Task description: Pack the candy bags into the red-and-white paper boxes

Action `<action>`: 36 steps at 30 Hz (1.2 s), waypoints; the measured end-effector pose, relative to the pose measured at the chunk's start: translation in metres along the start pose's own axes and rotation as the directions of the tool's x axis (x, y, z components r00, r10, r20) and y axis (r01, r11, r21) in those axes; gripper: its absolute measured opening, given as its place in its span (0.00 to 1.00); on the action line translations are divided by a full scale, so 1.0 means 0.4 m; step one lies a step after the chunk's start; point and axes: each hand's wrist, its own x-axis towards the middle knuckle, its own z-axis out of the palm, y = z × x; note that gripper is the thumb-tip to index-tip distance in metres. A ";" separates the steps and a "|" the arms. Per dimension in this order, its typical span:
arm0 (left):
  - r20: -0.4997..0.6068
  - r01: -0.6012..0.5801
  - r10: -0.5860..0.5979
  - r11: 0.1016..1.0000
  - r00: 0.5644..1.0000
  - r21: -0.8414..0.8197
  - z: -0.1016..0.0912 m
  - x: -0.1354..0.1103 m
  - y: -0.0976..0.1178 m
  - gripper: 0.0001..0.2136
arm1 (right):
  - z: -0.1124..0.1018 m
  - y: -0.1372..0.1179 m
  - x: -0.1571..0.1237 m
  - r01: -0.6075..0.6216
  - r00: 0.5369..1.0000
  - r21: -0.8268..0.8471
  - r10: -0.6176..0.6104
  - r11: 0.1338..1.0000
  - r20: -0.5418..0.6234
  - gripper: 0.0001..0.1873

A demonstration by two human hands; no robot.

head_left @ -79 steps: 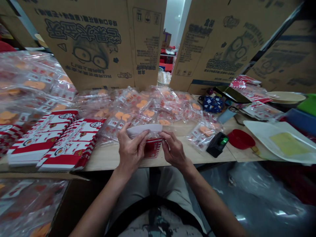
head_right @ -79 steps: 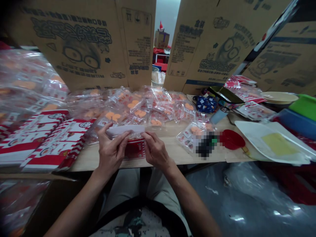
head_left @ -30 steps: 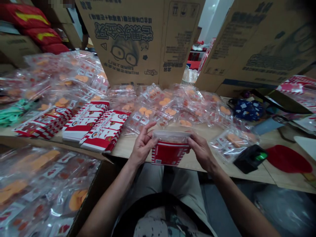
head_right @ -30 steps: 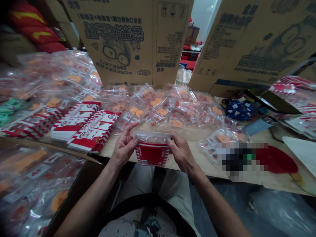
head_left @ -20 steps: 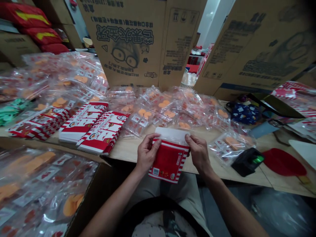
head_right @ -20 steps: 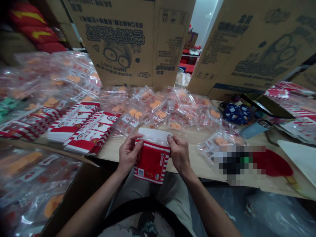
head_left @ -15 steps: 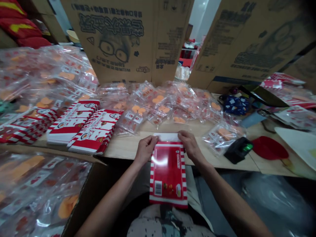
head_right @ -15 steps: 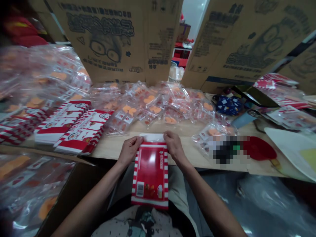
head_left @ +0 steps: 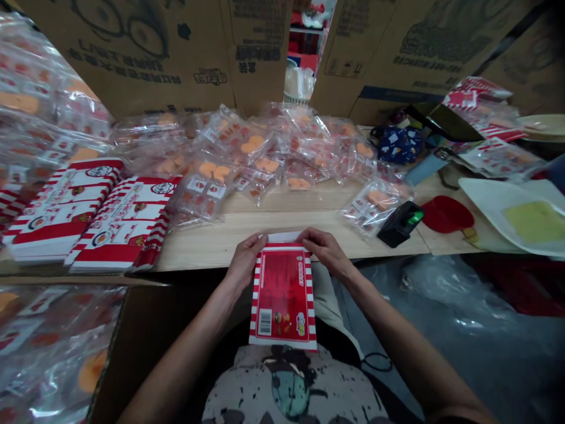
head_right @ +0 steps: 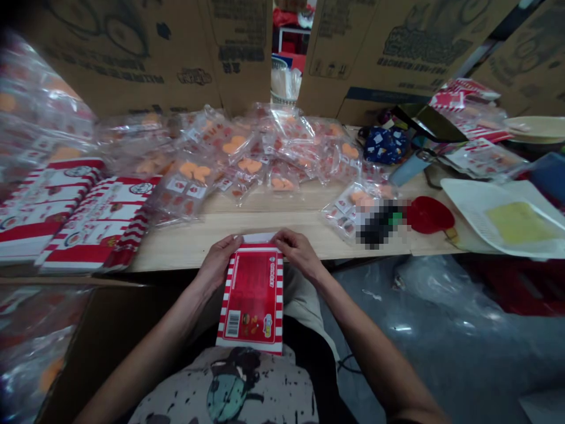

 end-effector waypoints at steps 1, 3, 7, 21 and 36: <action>-0.006 -0.031 0.032 0.999 0.999 0.039 -0.002 0.000 -0.002 0.21 | -0.003 0.002 -0.001 -0.002 1.000 0.054 0.004 0.999 -0.029 0.13; -0.005 -0.111 0.113 0.985 0.994 0.134 -0.009 0.001 -0.002 0.21 | -0.005 0.004 -0.005 -0.009 0.998 0.127 0.018 0.992 -0.063 0.20; 0.070 -0.177 0.166 0.963 0.984 0.203 -0.021 -0.008 0.017 0.19 | -0.016 -0.024 -0.016 -0.012 0.996 0.030 0.009 0.999 0.083 0.13; 0.024 0.089 -0.094 0.984 0.995 0.154 0.022 -0.032 0.120 0.18 | -0.057 -0.152 0.038 -0.364 0.858 0.050 0.315 0.930 0.406 0.16; 0.169 0.027 -0.077 0.960 0.983 0.279 0.013 -0.042 0.135 0.17 | -0.050 -0.175 0.056 -0.221 0.789 -0.188 0.288 0.957 0.542 0.15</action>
